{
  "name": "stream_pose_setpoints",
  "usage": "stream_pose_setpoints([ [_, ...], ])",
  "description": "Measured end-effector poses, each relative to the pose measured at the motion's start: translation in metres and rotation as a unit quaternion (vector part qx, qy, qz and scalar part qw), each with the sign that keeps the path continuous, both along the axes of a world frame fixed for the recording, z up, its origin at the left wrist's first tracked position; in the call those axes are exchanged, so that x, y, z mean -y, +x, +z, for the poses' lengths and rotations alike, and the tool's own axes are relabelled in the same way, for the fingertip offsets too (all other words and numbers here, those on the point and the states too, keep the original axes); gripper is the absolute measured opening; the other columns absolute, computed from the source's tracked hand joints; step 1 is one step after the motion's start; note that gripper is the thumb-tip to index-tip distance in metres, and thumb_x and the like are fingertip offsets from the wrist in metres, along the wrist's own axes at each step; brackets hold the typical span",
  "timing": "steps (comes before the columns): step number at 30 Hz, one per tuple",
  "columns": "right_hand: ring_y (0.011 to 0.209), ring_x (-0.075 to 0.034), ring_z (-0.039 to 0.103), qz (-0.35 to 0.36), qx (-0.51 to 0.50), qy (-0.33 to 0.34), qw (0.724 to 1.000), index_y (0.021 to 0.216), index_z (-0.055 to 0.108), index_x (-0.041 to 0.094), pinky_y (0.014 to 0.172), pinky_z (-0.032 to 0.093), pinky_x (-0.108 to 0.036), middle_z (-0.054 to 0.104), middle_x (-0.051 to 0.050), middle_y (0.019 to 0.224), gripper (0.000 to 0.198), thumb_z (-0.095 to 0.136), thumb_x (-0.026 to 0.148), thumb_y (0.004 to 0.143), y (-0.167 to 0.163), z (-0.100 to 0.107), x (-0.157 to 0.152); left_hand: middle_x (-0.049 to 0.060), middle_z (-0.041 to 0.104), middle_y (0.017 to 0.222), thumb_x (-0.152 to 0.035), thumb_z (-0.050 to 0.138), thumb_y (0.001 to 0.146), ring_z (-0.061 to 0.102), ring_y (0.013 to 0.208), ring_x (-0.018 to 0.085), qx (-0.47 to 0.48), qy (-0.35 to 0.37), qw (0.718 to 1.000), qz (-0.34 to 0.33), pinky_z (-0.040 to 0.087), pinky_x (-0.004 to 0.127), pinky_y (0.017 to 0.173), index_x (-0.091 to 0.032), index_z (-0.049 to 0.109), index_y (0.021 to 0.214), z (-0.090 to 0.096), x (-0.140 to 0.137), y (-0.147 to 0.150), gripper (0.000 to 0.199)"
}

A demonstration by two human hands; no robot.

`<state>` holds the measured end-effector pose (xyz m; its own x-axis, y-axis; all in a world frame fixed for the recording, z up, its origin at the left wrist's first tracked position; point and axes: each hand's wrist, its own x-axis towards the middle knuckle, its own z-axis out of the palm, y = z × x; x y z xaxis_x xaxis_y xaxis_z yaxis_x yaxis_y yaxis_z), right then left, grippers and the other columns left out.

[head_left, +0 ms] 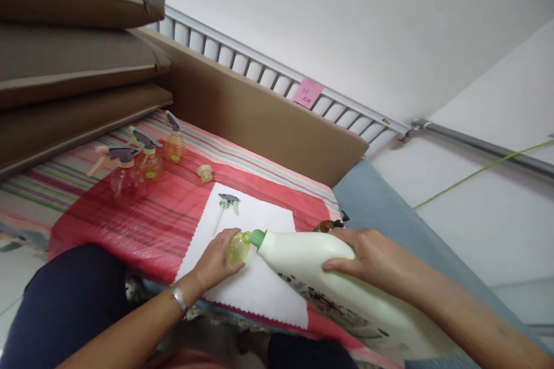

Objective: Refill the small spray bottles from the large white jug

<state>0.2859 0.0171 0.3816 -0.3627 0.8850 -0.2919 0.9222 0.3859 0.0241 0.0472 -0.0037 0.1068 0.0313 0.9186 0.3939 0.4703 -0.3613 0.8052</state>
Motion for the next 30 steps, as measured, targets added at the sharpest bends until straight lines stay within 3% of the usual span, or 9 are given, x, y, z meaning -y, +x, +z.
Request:
stream_pose_setpoints([
  [4,0.085,-0.027,0.067,-0.012,-0.023,0.002,1.0,0.101,0.067,0.029,0.069,0.048,-0.032,0.073,-0.002,0.095,0.037,0.063,0.055,0.075,0.007,-0.01,0.003,0.012,0.054,0.123,-0.021,0.07,0.067,0.052,0.116,0.028,-0.003,-0.002,1.0,-0.005,0.041,0.048,0.103,-0.019,0.042,0.126,-0.001,-0.001,-0.001,0.065],
  [8,0.085,-0.028,0.068,-0.032,-0.061,0.017,0.997,0.101,0.068,0.029,0.07,0.049,-0.033,0.074,-0.002,0.09,0.035,0.064,0.053,0.075,0.023,-0.033,0.006,0.013,0.054,0.124,-0.022,0.069,0.067,0.051,0.118,0.029,0.001,-0.002,1.0,-0.006,0.039,0.049,0.105,-0.018,0.041,0.127,-0.002,-0.002,-0.002,0.066],
  [14,0.086,-0.028,0.068,-0.067,-0.193,0.103,0.974,0.096,0.072,0.028,0.074,0.051,-0.033,0.074,-0.002,0.095,0.037,0.066,0.054,0.07,0.058,-0.073,0.002,0.013,0.054,0.126,-0.025,0.073,0.067,0.049,0.121,0.029,0.019,-0.022,1.0,-0.007,0.037,0.049,0.107,-0.018,0.042,0.127,-0.004,-0.001,-0.005,0.068],
  [18,0.063,-0.023,0.064,-0.149,-0.308,0.155,0.927,0.084,0.072,0.024,0.056,0.047,-0.03,0.073,-0.002,0.074,0.037,0.067,0.055,0.066,0.066,-0.087,-0.006,0.013,0.051,0.132,-0.028,0.076,0.066,0.046,0.125,0.029,0.038,-0.037,0.998,-0.019,0.033,0.049,0.109,-0.021,0.041,0.13,-0.01,-0.003,-0.01,0.073],
  [22,0.041,-0.015,0.047,-0.239,-0.453,0.19,0.838,0.069,0.064,0.02,0.045,0.037,-0.026,0.055,0.004,0.045,0.037,0.069,0.056,0.062,0.057,-0.111,-0.018,0.013,0.048,0.135,-0.031,0.082,0.06,0.043,0.128,0.029,0.061,-0.058,0.995,-0.048,0.03,0.05,0.111,-0.021,0.041,0.131,-0.015,-0.005,-0.017,0.083],
  [25,0.041,-0.014,0.045,-0.269,-0.515,0.229,0.781,0.063,0.055,0.021,0.046,0.036,-0.025,0.049,0.006,0.042,0.039,0.065,0.059,0.066,0.041,-0.141,-0.031,0.013,0.048,0.135,-0.027,0.085,0.055,0.043,0.129,0.03,0.083,-0.065,0.993,-0.058,0.028,0.05,0.112,-0.022,0.042,0.131,-0.014,-0.005,-0.018,0.088],
  [30,0.047,-0.015,0.047,-0.304,-0.562,0.275,0.718,0.063,0.045,0.023,0.05,0.038,-0.026,0.048,0.007,0.046,0.045,0.065,0.063,0.065,0.004,-0.187,-0.062,0.012,0.049,0.134,-0.022,0.081,0.058,0.044,0.127,0.03,0.136,-0.073,0.988,-0.005,0.034,0.05,0.108,-0.023,0.041,0.131,-0.004,-0.002,-0.021,0.083],
])
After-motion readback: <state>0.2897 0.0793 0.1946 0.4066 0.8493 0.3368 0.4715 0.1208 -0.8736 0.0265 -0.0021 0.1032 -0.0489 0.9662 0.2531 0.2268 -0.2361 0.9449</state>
